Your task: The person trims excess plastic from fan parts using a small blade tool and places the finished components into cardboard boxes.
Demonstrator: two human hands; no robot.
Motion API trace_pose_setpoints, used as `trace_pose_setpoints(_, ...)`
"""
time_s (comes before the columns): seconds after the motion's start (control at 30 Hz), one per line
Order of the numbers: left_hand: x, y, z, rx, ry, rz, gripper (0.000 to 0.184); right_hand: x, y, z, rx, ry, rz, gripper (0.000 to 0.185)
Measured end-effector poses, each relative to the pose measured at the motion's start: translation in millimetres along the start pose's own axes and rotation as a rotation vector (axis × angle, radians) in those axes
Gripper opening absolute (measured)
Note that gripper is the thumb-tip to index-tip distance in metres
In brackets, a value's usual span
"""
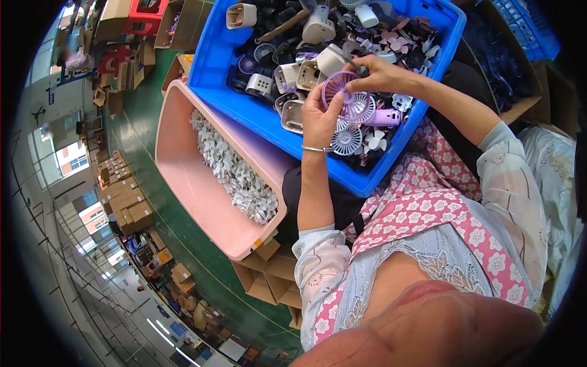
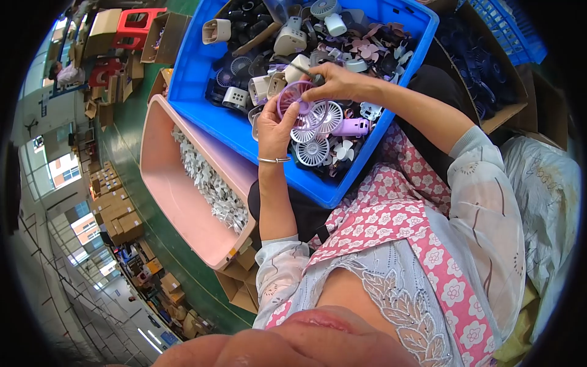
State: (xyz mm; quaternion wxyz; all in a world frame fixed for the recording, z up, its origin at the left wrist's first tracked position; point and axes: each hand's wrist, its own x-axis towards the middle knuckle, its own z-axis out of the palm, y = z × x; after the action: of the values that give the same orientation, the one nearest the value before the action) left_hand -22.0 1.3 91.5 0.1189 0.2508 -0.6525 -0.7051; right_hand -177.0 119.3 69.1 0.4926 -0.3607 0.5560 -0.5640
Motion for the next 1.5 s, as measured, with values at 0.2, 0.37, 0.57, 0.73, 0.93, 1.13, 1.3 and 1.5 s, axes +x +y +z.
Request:
trace_pose_setpoints(0.2, 2, -9, -3, 0.512, -0.107, 0.111, 0.019, -3, 19, 12, -0.464, 0.087, -0.282, 0.040)
trace_pose_setpoints(0.37, 0, -2, 5, 0.456, -0.176, 0.123, 0.017, -5, 10, 11, -0.433, -0.030, -0.181, 0.030)
trace_pose_setpoints(0.57, 0, -9, 3, 0.511, -0.177, 0.119, 0.017, -3, 14, 9, -0.451, -0.060, -0.160, 0.032)
trace_pose_setpoints(0.73, -2, -17, 3, 0.630, -0.154, 0.201, 0.016, -2, 18, 11, -0.474, -0.073, -0.146, 0.031)
trace_pose_setpoints(0.93, -3, -28, 5, 0.719, -0.125, 0.197, 0.016, -3, 31, 18, -0.504, -0.011, -0.192, 0.028)
trace_pose_setpoints(1.13, -7, -57, 26, 0.864, 0.048, 0.207, 0.012, -9, 46, 19, -0.671, 0.077, -0.163, 0.026)
trace_pose_setpoints(1.3, 16, -53, 5, 0.164, 0.166, 0.090, 0.023, 7, 43, 13, -0.405, 0.263, -0.190, 0.031)
trace_pose_setpoints(1.5, 19, -27, 10, -0.097, 0.194, 0.164, 0.015, 10, 22, 18, 0.410, 0.195, 0.136, 0.029)
